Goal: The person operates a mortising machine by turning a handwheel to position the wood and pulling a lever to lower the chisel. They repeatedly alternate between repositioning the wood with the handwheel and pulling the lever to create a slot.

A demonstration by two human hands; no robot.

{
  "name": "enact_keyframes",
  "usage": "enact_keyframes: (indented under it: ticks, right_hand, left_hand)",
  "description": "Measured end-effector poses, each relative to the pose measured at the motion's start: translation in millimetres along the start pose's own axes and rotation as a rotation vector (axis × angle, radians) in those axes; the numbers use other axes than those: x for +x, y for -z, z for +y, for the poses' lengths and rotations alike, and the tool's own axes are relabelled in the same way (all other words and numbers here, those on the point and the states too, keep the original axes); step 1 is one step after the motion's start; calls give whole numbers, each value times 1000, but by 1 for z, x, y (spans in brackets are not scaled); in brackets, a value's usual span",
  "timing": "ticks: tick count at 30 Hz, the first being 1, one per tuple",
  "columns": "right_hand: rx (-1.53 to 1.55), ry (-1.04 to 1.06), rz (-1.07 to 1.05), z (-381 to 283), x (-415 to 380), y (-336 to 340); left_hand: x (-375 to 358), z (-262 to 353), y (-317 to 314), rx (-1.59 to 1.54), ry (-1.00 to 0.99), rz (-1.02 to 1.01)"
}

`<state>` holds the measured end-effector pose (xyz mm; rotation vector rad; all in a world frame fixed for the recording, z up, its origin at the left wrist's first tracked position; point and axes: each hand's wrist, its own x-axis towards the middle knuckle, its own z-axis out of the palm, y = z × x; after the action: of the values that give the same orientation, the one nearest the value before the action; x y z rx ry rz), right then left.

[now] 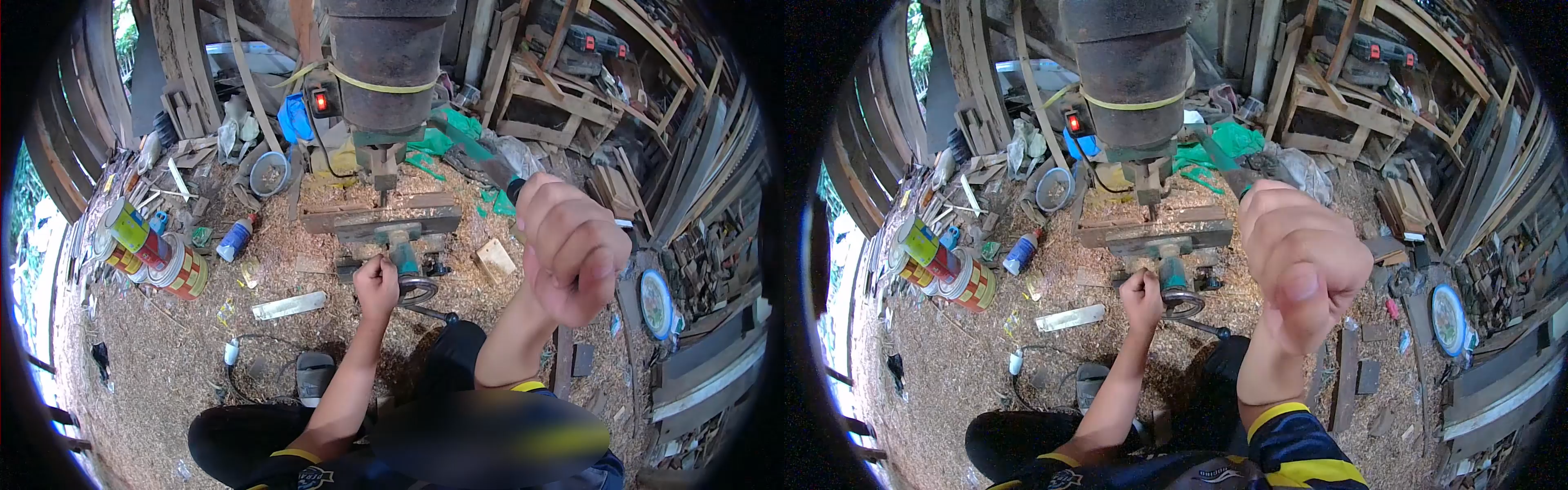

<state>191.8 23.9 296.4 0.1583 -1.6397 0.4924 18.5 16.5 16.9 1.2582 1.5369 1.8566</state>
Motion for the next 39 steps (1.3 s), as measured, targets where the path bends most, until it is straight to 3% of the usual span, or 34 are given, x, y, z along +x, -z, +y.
enact_keyframes:
  ticks: [3,15,20,22,27,31,33,39]
  right_hand:
    - [46,-52,141,-4,-3,-7]
    - [-33,-28,189,-9,-36,-16]
    - [-52,18,74,-1,-44,-1]
    - [33,108,-83,4,-46,7]
    - [-97,65,-17,3,-60,4]
    - [-106,100,-103,5,-73,11]
    - [-71,127,-284,7,-77,19]
    - [-37,176,-38,13,-99,1]
  left_hand:
    - [0,1,3,7,18,-19]
    - [2,-15,2,-23,80,-94]
    - [1,-11,4,-64,91,-112]
    - [0,-9,5,-69,140,-113]
    - [0,-10,6,-75,193,-103]
    - [-1,-5,6,-24,168,-90]
    - [1,-4,4,-23,178,-87]
    - [-2,0,5,-40,187,-70]
